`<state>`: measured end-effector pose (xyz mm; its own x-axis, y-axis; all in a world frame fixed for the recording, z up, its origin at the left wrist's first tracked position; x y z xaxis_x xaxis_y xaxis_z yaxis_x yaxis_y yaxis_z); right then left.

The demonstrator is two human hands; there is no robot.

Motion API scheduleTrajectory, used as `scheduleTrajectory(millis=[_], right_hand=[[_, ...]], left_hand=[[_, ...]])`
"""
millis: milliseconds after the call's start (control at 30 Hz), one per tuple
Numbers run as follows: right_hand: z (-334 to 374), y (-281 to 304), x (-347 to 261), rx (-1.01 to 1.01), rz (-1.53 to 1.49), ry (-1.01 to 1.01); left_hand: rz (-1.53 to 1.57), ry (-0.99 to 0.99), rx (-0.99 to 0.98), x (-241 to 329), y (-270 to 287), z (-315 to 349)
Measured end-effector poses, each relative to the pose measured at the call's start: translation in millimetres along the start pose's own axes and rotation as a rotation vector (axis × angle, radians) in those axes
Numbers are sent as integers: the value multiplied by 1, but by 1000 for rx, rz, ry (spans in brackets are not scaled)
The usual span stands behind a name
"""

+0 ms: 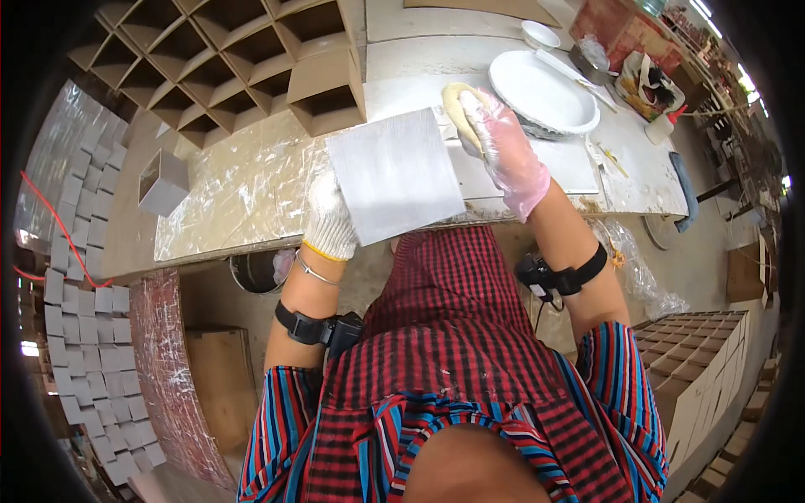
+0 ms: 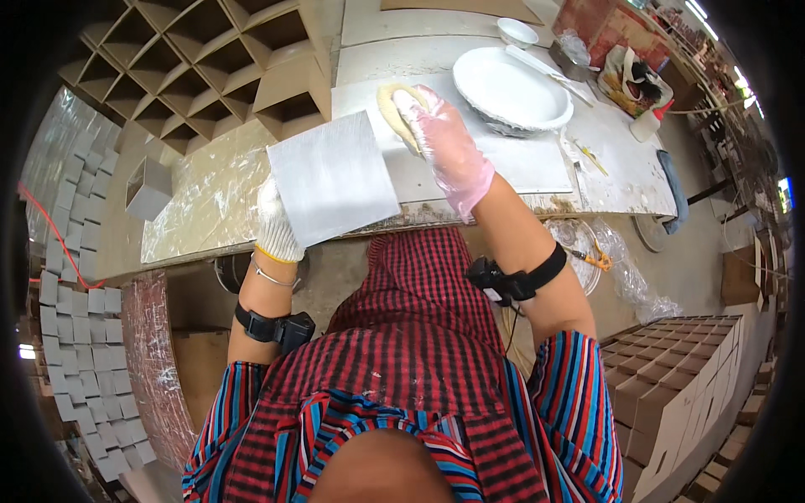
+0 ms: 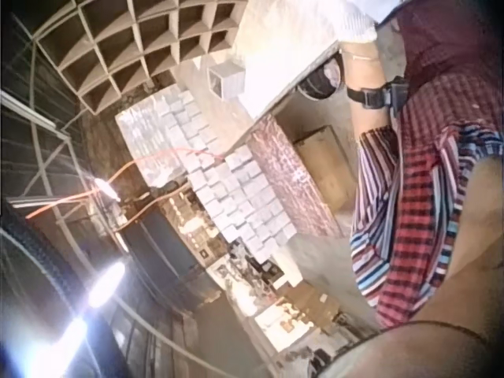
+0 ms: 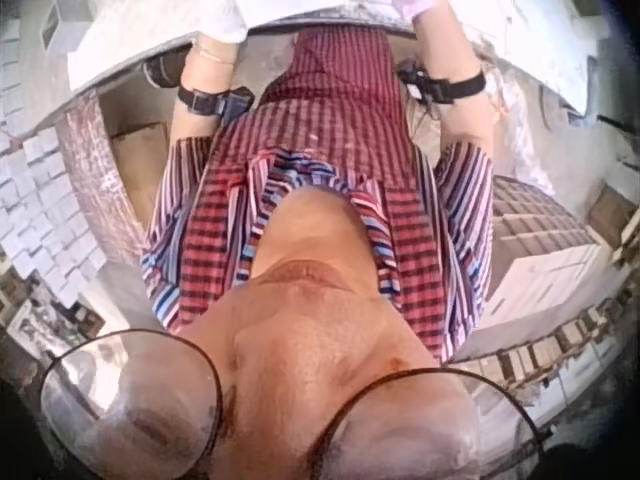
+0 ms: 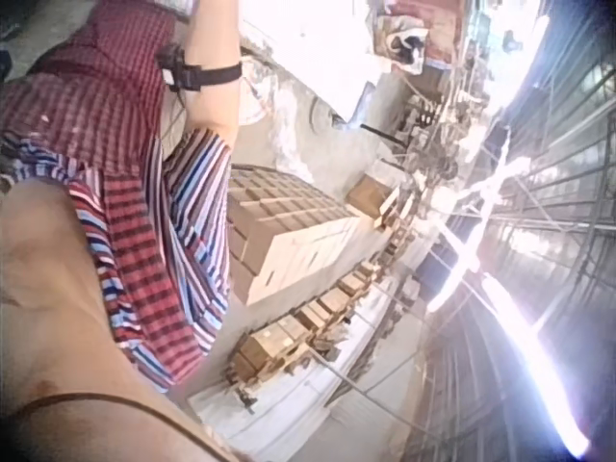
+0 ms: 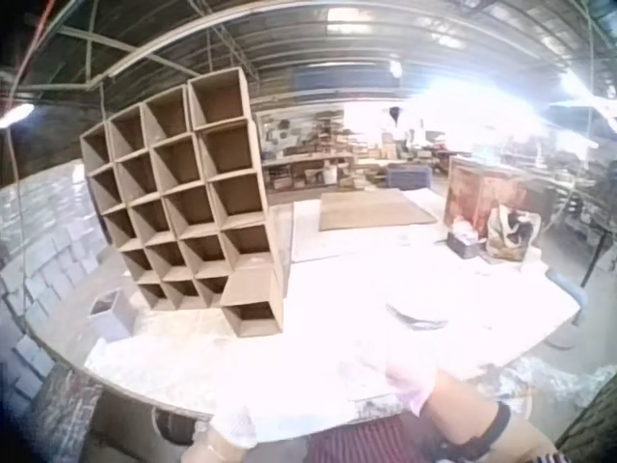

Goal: Applying wood filler or glue to the exterior of a small wooden box and wiping it smooth.

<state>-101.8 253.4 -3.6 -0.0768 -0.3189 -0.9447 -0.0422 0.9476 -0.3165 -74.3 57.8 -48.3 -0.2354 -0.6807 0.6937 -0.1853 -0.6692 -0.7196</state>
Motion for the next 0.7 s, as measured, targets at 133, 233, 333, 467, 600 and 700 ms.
scheduleTrajectory(millis=[133, 233, 333, 467, 600, 700], right_hand=[[8, -5, 18, -128, -327, -126], [10, -2, 25, -125, -348, -121], [12, -1, 27, -147, -353, -101], [20, -2, 27, -154, -308, -100], [23, 8, 28, -29, -198, -99], [30, 5, 12, -25, -81, -16]], left_hand=[[557, -11, -315, 4, -3, -15], [439, -52, -106, 2, 1, -17], [216, -83, 55, 3, 11, -14], [-41, -292, -249, -7, 45, -25], [-663, -492, -155, 9, 38, -29], [-432, -429, -208, 13, 37, -28]])
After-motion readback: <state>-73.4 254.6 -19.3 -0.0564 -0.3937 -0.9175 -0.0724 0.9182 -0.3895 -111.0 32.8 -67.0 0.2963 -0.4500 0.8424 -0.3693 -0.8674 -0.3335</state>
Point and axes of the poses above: each hand's wrist, its own z-axis away from the middle knuckle, its own y-axis out of the back of the hand, x = y × z, the point moved 7 cm from there along -z, towards the middle knuckle, and after that the axes turned 2 degrees about -y, right-handed, at the moved point
